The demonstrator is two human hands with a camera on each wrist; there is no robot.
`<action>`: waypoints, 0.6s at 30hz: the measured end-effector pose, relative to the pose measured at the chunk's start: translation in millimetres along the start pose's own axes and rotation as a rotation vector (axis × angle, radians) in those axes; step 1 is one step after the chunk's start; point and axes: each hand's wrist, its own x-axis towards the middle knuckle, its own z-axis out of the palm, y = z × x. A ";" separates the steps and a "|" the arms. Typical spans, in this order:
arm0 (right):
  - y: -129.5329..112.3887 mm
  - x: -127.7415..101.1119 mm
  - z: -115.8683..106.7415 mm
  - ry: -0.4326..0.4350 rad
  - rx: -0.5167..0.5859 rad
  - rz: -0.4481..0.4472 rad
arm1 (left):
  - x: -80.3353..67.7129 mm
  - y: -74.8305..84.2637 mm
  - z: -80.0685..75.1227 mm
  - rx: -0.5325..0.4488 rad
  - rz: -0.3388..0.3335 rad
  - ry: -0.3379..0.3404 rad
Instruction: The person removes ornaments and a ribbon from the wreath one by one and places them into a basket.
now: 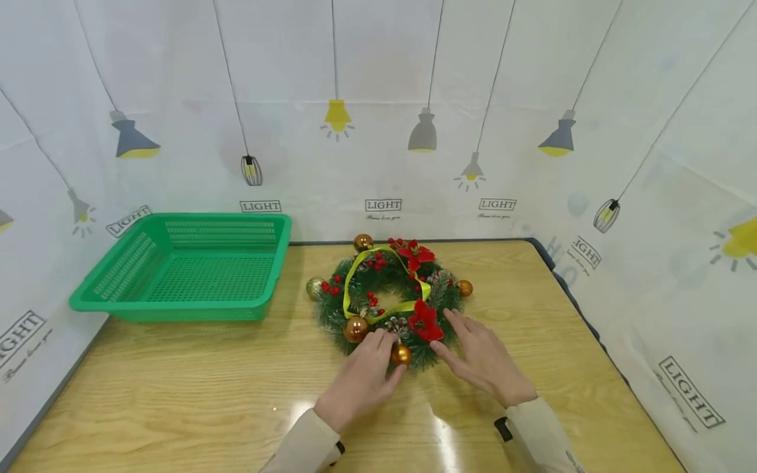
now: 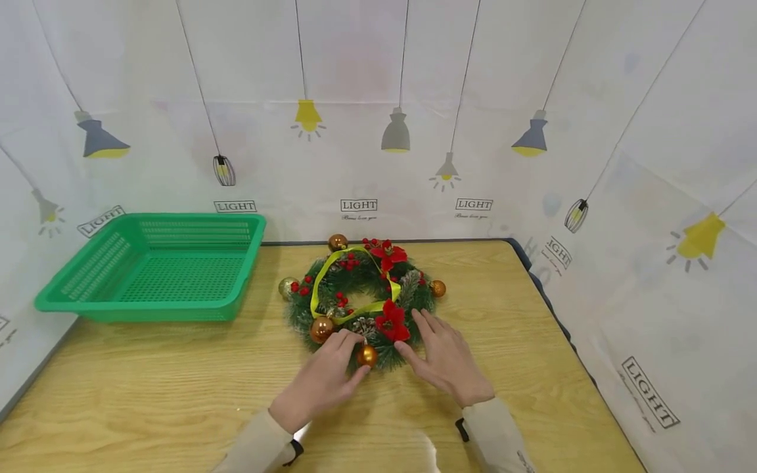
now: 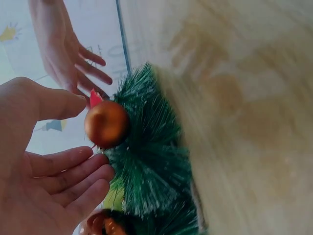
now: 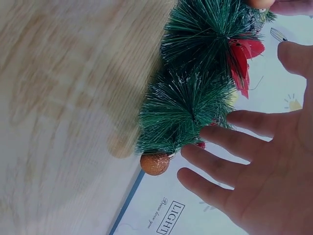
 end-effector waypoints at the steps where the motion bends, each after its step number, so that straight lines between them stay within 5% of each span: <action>1: 0.0 0.1 0.2 -0.001 0.005 0.003 | -0.3 0.5 1.4 0.008 0.003 0.008; 12: 0.6 -1.0 0.9 -0.004 0.015 0.017 | 0.3 2.6 16.9 0.095 -0.014 0.094; 18: 1.0 0.0 3.4 -0.020 0.024 0.025 | 1.5 3.7 23.0 0.058 -0.050 0.149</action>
